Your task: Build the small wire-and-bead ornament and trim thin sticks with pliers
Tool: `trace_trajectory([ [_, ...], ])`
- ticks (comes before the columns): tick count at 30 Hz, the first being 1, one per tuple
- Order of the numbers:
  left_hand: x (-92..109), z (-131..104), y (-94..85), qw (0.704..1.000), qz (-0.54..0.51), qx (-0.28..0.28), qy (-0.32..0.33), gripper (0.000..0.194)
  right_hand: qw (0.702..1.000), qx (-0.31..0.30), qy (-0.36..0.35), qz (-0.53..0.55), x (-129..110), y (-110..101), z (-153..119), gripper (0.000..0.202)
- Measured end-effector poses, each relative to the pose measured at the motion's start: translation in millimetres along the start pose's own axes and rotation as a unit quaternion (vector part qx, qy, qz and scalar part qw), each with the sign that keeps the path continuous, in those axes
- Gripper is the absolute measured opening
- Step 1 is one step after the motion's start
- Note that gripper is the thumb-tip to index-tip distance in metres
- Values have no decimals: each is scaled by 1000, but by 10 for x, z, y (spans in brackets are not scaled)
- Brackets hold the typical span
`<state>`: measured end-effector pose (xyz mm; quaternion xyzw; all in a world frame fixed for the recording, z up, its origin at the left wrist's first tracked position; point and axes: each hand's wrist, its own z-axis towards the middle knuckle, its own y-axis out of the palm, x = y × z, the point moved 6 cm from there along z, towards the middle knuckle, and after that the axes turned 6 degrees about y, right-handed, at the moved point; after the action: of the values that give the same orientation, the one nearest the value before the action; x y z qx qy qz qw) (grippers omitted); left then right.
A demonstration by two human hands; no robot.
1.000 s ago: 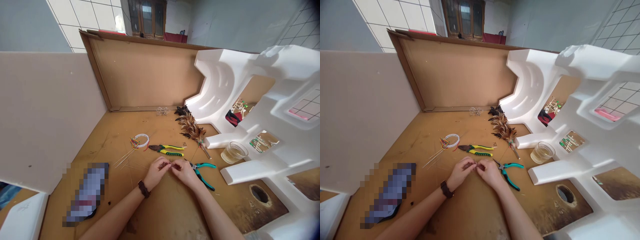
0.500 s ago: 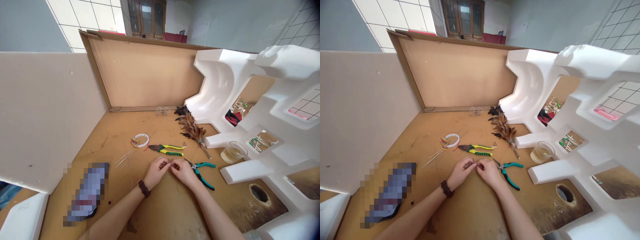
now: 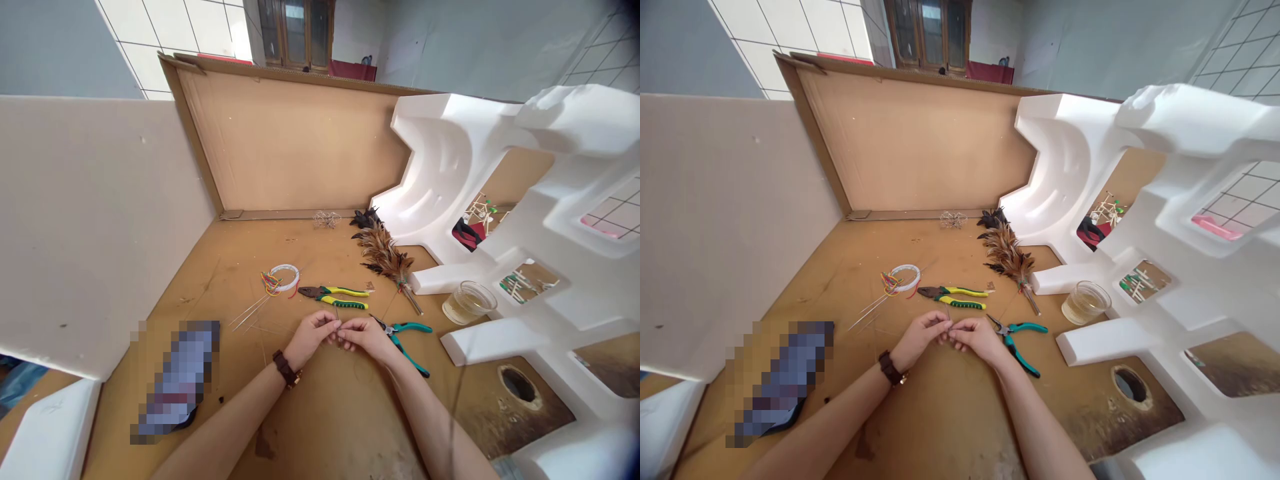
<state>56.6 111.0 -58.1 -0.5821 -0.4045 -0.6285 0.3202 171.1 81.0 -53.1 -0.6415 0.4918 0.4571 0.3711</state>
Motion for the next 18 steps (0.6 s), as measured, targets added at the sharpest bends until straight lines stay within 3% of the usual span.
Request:
trace_trajectory([
  [8, 87, -22, 30, 998, 37, -2, 46, 25, 1000, 0, -2, -6, 10, -4, -8, 28],
  [12, 118, -33, 43, 995, 60, -8, 79, 21, 996, 25, -46, -68, -9, -19, -4, 23],
  [16, 152, -43, 44, 980, 143, 0, 140, 18, 954, 123, -132, -240, -82, -85, -24, 13],
  [18, 162, -51, 40, 964, 209, 8, 164, 16, 931, 140, -148, -302, -88, -87, -26, 12],
])
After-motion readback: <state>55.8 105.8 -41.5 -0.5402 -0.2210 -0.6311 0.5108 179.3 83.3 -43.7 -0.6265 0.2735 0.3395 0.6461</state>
